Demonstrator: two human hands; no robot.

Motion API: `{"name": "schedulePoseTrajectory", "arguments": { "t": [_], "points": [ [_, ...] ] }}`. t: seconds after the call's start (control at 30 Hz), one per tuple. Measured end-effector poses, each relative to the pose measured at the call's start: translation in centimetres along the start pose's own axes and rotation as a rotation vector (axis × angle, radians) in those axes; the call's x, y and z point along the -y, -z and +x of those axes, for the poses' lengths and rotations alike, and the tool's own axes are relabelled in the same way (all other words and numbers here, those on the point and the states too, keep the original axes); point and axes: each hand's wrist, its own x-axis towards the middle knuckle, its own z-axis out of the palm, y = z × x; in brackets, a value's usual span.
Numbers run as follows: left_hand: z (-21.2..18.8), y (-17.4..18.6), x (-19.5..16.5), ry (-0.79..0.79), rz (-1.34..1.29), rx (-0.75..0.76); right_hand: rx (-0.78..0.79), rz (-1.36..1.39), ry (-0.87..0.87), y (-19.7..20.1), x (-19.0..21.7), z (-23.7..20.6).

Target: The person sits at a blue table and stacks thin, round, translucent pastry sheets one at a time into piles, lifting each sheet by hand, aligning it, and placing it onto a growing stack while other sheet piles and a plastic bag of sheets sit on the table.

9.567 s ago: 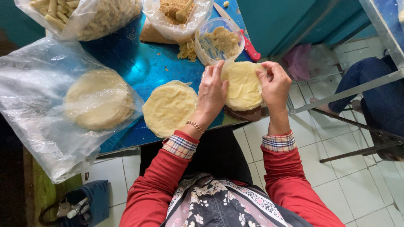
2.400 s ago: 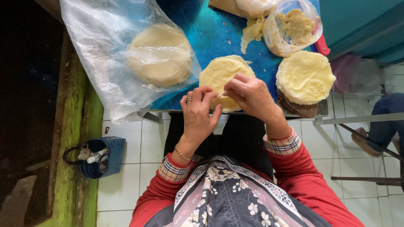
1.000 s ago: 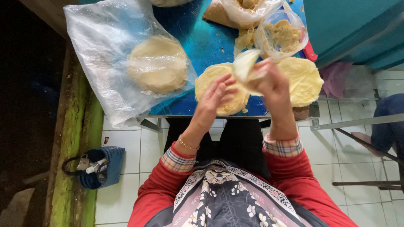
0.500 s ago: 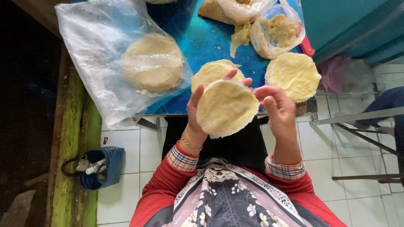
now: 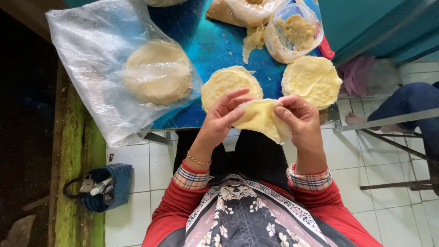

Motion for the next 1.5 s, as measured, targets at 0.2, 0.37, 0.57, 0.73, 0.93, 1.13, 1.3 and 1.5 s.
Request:
{"name": "schedulePoseTrajectory", "arguments": {
  "t": [0.2,0.37,0.57,0.73,0.93,1.13,1.3,1.5],
  "points": [
    [0.1,0.1,-0.4,0.025,0.498,0.005,0.282,-0.396,0.109,0.0,2.6,1.0],
    [1.1,-0.4,-0.4,0.048,0.583,-0.102,0.249,-0.281,0.095,-0.8,3.8,1.9],
    [1.6,-0.1,-0.3,-0.023,0.415,-0.056,0.216,-0.49,0.3,-3.2,5.0,3.0],
    [2.9,0.0,-0.4,-0.086,0.385,-0.187,0.2,-0.773,0.531,-5.2,6.4,4.7],
    [1.9,0.1,1.4,-0.128,0.083,-0.499,-0.012,-0.78,0.71,-6.8,3.4,5.9],
    [-3.1,1.9,3.1,0.004,0.156,-0.54,0.127,-0.769,0.416,-6.6,-0.5,2.4],
    [-3.8,3.4,2.8,0.007,0.158,-0.539,0.163,-0.992,0.652,-8.0,-1.7,0.7],
    [-3.7,3.4,2.5,0.049,0.182,-0.516,0.106,-0.991,0.679,-8.9,-2.5,0.5]
  ]
}}
